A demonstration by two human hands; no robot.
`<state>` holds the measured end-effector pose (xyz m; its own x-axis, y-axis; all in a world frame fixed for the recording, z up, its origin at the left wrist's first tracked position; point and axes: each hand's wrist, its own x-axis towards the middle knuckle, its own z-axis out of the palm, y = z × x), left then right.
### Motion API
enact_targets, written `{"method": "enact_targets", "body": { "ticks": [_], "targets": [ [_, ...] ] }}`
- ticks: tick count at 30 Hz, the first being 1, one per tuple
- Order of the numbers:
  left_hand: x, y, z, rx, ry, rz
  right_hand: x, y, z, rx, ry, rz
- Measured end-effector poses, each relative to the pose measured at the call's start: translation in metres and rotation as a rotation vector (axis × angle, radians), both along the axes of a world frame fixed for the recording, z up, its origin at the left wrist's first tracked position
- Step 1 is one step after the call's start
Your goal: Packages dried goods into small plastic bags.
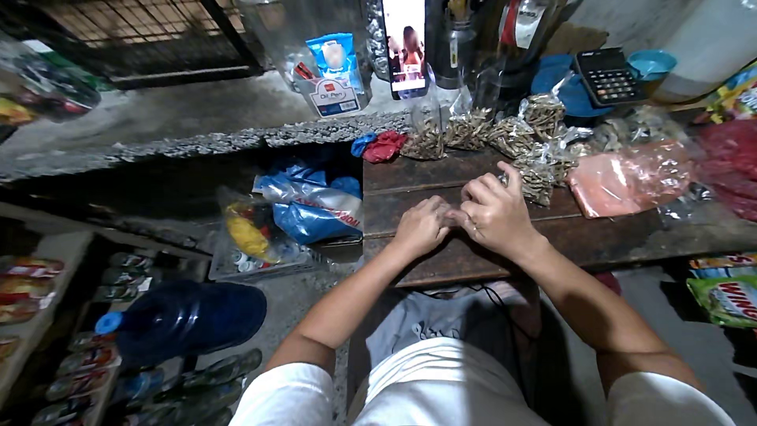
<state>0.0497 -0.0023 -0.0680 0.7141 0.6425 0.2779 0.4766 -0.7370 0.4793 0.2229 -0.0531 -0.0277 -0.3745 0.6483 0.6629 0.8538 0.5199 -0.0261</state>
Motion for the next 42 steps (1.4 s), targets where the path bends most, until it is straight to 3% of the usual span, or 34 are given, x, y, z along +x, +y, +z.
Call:
{"method": "enact_targets", "body": {
  "ticks": [4,8,11,13,14,17,23,32,37,42],
  "targets": [
    [0.001,-0.001,-0.014,0.166,-0.115,-0.007,-0.013,-0.006,-0.003,-0.256,0.248,0.121],
    [-0.002,-0.004,-0.017,0.14,-0.1,0.019,-0.024,-0.007,-0.004,-0.537,0.54,0.246],
    [-0.002,-0.004,-0.016,0.052,-0.133,0.058,-0.019,-0.005,-0.006,-0.683,0.552,0.292],
    [-0.001,-0.008,-0.003,-0.099,-0.065,0.118,-0.015,-0.008,-0.004,-0.71,0.415,0.29],
    [-0.001,-0.01,0.002,-0.127,-0.034,0.122,-0.013,-0.01,0.0,-0.693,0.309,0.263],
    [-0.003,-0.003,-0.012,0.002,-0.245,0.049,-0.008,-0.011,0.003,-0.464,0.066,0.099],
    [-0.02,-0.005,-0.001,0.113,-0.283,0.002,0.008,-0.012,-0.003,-0.206,-0.042,-0.005],
    [-0.046,-0.011,0.022,0.162,-0.1,-0.171,0.009,-0.031,-0.005,-0.257,-0.033,-0.001],
    [-0.054,-0.008,0.036,0.096,-0.036,-0.187,0.011,-0.038,-0.007,-0.464,0.182,0.065],
    [-0.051,0.002,0.044,0.117,0.006,-0.102,-0.001,-0.043,0.008,-1.062,0.775,0.098]
  ]
}}
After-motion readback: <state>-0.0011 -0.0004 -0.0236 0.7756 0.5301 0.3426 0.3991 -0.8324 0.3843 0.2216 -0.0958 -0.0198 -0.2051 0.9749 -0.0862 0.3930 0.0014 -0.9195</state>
